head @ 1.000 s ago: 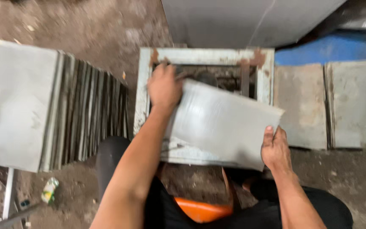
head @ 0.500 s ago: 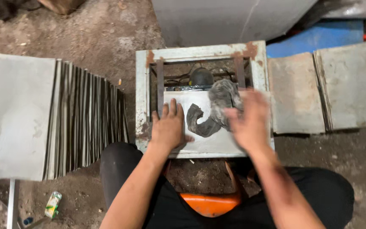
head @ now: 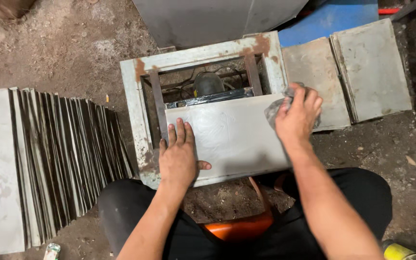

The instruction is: The person sits on a low stool and repeatedly wipes rectangular metal sheets with a cloth, flipping each sheet to treat both sides. The person places finished sheets onto a growing stack to the left.

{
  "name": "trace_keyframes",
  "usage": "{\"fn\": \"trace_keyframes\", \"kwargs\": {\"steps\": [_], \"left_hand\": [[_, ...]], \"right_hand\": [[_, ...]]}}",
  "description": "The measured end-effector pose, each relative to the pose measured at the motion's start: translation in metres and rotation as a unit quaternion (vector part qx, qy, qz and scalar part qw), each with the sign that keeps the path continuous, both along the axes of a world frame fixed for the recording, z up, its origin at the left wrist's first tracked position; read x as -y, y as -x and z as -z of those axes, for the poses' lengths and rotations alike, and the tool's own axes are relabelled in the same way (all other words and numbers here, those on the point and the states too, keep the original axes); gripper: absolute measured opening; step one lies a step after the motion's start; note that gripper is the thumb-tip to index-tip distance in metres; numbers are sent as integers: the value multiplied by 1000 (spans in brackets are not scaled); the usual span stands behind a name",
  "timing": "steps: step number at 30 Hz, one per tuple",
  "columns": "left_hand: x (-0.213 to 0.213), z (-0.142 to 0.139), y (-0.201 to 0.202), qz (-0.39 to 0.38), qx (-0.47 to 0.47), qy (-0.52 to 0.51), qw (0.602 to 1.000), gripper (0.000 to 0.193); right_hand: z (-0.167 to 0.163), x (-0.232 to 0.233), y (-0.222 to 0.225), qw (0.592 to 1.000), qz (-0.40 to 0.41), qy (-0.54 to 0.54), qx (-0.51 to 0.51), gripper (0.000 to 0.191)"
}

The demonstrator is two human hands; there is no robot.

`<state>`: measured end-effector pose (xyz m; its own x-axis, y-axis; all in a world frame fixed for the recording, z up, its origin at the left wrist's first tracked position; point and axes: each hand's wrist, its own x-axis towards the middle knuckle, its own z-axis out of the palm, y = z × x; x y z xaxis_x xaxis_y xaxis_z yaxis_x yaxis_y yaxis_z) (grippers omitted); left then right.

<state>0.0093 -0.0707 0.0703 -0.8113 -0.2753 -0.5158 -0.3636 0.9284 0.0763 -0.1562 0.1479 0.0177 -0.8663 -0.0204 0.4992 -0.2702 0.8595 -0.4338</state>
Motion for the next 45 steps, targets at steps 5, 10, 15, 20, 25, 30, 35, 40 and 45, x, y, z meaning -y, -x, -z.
{"fn": "trace_keyframes", "kwargs": {"steps": [5,10,15,20,25,30,35,40,45], "left_hand": [[-3,-2,3,4,-3,16,1000,132],[-1,0,2,10,-8,17,1000,132],[-3,-3,2,7,-1,17,1000,135],[-6,-6,7,11,9,34,999,135],[-7,-3,9,20,24,38,999,137],[-8,2,6,8,0,41,999,137],[-6,12,3,19,-27,44,998,138],[-12,3,4,31,-14,60,998,141],[-19,-31,46,85,90,107,986,134]], "right_hand": [[26,82,-57,939,-342,32,4,29],[19,55,-47,853,-201,221,428,13],[15,8,-13,980,-59,-118,149,25],[45,25,-109,962,-208,-168,-55,39],[46,-36,-103,956,-184,-223,49,21],[41,-5,-100,976,-20,-218,-2,16],[46,29,-160,953,-265,-142,-45,3],[42,-67,-83,961,-73,-249,102,26],[15,-134,-23,988,-12,-44,148,21]]}}
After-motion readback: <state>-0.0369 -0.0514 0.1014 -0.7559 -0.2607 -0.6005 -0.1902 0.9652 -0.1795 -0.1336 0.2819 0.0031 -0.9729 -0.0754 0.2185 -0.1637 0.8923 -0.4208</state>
